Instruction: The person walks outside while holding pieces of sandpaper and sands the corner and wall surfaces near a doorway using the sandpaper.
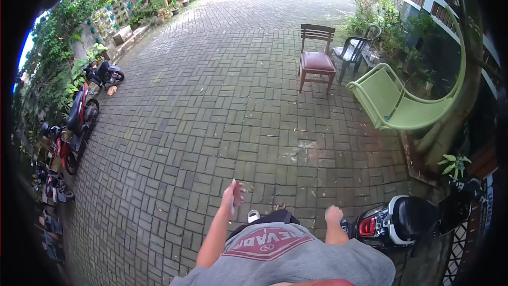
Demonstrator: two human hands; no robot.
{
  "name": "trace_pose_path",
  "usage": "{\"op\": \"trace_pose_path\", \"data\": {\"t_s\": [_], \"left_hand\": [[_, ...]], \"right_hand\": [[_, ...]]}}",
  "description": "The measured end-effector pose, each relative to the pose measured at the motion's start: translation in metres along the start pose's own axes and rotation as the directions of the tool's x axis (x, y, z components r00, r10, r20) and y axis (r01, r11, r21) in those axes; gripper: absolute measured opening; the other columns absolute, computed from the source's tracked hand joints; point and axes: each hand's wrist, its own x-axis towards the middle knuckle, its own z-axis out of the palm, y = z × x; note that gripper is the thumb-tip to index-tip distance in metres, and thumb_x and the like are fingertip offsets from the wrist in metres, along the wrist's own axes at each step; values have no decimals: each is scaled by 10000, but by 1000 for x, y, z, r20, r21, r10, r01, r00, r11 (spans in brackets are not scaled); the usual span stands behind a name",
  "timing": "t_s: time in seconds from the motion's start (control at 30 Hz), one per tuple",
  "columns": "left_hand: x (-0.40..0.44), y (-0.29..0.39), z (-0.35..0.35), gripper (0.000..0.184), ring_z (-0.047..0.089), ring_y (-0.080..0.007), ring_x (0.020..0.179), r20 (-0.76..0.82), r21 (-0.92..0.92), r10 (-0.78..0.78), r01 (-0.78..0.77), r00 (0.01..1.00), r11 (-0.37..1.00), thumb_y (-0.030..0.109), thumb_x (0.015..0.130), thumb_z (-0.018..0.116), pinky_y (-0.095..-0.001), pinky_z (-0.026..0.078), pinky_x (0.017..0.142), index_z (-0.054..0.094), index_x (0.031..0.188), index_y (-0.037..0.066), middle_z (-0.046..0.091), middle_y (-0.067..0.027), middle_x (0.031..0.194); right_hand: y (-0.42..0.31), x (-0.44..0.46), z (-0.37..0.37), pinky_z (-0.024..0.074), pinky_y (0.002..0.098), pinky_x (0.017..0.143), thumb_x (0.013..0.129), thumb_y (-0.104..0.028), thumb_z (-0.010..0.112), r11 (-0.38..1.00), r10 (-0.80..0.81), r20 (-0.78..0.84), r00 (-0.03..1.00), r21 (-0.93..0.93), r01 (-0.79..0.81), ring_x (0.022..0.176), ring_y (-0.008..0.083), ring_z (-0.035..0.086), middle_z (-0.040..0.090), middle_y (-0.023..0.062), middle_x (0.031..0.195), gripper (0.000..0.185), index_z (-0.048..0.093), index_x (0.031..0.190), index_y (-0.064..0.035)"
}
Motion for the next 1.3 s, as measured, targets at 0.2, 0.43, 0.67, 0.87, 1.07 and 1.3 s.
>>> {"op": "trace_pose_path", "data": {"t_s": [0.2, 0.43, 0.67, 0.87, 1.07, 1.3], "left_hand": [[156, 128, 14, 479, 582, -131, 609, -1, 142, -2, 2, 1000, 990, 564, 958, 554, -312, 477, 562, 635, 1109, 116, 692, -35, 873], [365, 210, 52, 515, 580, -143, 616, 13, 147, -80, 77, 997, 986, 580, 952, 560, -314, 480, 577, 632, 1143, 107, 690, -43, 878], [490, 333, 125, 468, 570, -118, 630, 104, 175, -45, 26, 994, 984, 535, 973, 557, -292, 473, 550, 628, 1133, 100, 672, -36, 881], [627, 398, 144, 469, 574, -114, 613, 101, 81, -72, 63, 992, 995, 545, 980, 526, -288, 480, 549, 631, 1142, 117, 665, -20, 876], [788, 477, 167, 462, 593, -147, 629, 138, 162, -207, 184, 969, 969, 538, 994, 500, -314, 498, 571, 625, 1156, 123, 675, -32, 873], [965, 628, 247, 391, 588, -101, 686, 250, 351, -134, 40, 959, 936, 476, 972, 604, -295, 504, 602, 643, 1163, 138, 655, -7, 847]], "right_hand": [[7, -7, 47, 532, 494, 844, 906, -434, 594, 932, 223, 175, 959, 249, -262, 990, 404, 681, 713, 235, 1032, 434, 730, 983, -29], [-159, 103, 17, 525, 492, 812, 903, -483, 600, 843, 328, 373, 868, 298, -447, 968, 410, 686, 704, 255, 1014, 499, 721, 976, -5], [-363, 402, -138, 512, 482, 785, 929, -464, 603, 806, -190, 58, 980, 579, 122, 900, 400, 678, 688, 268, 988, 455, 663, 971, -14], [-571, 585, -328, 557, 356, 620, 982, -196, 609, 484, -343, -294, 892, 759, 436, 763, 180, 650, 653, 92, 849, 178, 601, 976, -19], [-722, 675, -437, 614, 317, 586, 1036, -178, 553, -77, -300, -309, 903, 951, 299, 758, 95, 619, 602, -2, 869, 141, 570, 966, -56], [-814, 752, -557, 617, 320, 607, 1044, -174, 541, -238, -263, -307, 915, 939, 246, 759, 96, 627, 618, 11, 891, 124, 561, 995, -61]]}}
